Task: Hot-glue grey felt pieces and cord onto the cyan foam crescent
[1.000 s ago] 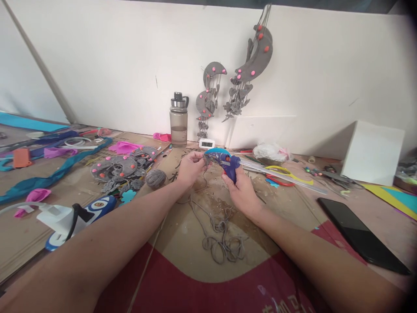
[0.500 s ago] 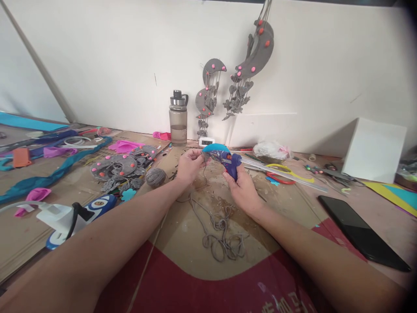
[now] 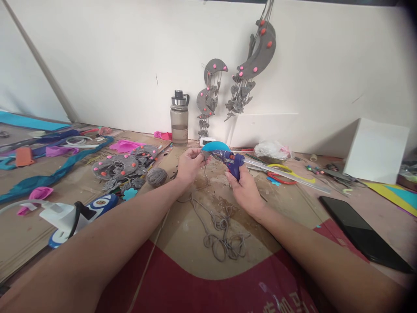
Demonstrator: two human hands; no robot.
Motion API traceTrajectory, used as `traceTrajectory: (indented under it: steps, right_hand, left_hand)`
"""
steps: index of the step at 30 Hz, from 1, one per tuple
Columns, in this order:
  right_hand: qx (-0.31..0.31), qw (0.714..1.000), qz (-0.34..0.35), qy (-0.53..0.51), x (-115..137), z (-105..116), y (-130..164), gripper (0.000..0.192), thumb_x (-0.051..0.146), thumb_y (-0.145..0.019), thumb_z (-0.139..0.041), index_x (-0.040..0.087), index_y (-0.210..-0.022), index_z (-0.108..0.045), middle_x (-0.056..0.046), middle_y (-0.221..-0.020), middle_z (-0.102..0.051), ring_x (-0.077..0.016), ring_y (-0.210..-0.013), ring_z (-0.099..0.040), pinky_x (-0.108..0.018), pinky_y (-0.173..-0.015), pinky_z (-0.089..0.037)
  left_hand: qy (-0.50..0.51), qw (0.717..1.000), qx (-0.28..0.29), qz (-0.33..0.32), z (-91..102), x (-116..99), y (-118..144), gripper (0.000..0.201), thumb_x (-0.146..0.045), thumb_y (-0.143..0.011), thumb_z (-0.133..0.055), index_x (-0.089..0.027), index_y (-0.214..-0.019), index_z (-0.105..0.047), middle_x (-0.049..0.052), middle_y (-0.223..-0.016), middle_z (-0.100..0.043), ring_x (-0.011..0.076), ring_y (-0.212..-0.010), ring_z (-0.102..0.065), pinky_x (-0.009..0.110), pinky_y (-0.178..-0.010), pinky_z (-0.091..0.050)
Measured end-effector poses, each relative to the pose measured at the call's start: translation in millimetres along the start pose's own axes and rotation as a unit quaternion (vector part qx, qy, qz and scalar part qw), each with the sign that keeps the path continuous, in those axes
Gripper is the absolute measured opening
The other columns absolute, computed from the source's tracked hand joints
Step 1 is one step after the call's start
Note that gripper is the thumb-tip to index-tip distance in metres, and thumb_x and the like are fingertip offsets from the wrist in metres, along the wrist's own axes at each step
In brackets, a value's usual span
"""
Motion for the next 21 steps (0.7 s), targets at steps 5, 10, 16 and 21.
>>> traceTrajectory:
  steps: [5,10,16,21]
  right_hand:
    - [-0.004,1.000,0.007,-0.008,-0.3,0.8,-0.7,0.043,0.033,-0.088,-0.048,0.016,-0.128,-0.048,-0.013,-0.109,-0.067,-0.0272,-0.102,-0.061,-0.043,-0.091,-0.046]
    - [-0.010,1.000,0.010,-0.007,-0.4,1.2,-1.4,0.041,0.033,-0.088,-0.048,0.017,-0.125,-0.050,-0.012,-0.109,-0.066,-0.0269,-0.104,-0.060,-0.042,-0.091,-0.046]
    - [-0.011,1.000,0.005,-0.008,-2.5,1.1,-1.3,0.039,0.034,-0.088,-0.048,0.018,-0.123,-0.050,-0.012,-0.110,-0.066,-0.0261,-0.101,-0.060,-0.042,-0.090,-0.047]
    - [-0.035,0.999,-0.015,-0.025,-8.8,4.7,-5.4,0.036,0.035,-0.086,-0.050,0.019,-0.118,-0.051,-0.010,-0.102,-0.068,-0.0232,-0.086,-0.061,-0.040,-0.081,-0.049]
  left_hand:
    - [0.007,1.000,-0.008,-0.003,2.1,0.2,-1.3,0.014,-0.020,-0.071,-0.067,-0.015,-0.079,-0.057,0.003,-0.074,-0.069,0.0156,-0.070,-0.069,0.036,-0.077,-0.057]
    - [0.016,1.000,-0.012,-0.003,2.8,-0.2,-1.8,0.016,-0.020,-0.071,-0.069,-0.015,-0.081,-0.058,0.004,-0.075,-0.069,0.0160,-0.071,-0.069,0.037,-0.080,-0.057]
    - [0.044,0.999,-0.018,0.006,3.0,-3.3,-1.7,0.017,-0.019,-0.069,-0.068,-0.015,-0.079,-0.055,0.003,-0.074,-0.068,0.0149,-0.068,-0.068,0.036,-0.078,-0.056]
    - [0.063,0.997,-0.033,0.018,9.9,-1.6,-6.3,0.018,-0.018,-0.066,-0.068,-0.015,-0.076,-0.053,0.002,-0.076,-0.067,0.0141,-0.068,-0.068,0.034,-0.076,-0.056]
Point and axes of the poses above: each hand's wrist, its own y-axis away from the middle knuckle, its own z-axis out of the back of the hand, x = y × z, the point moved 4 cm from there along -y, towards the middle knuckle
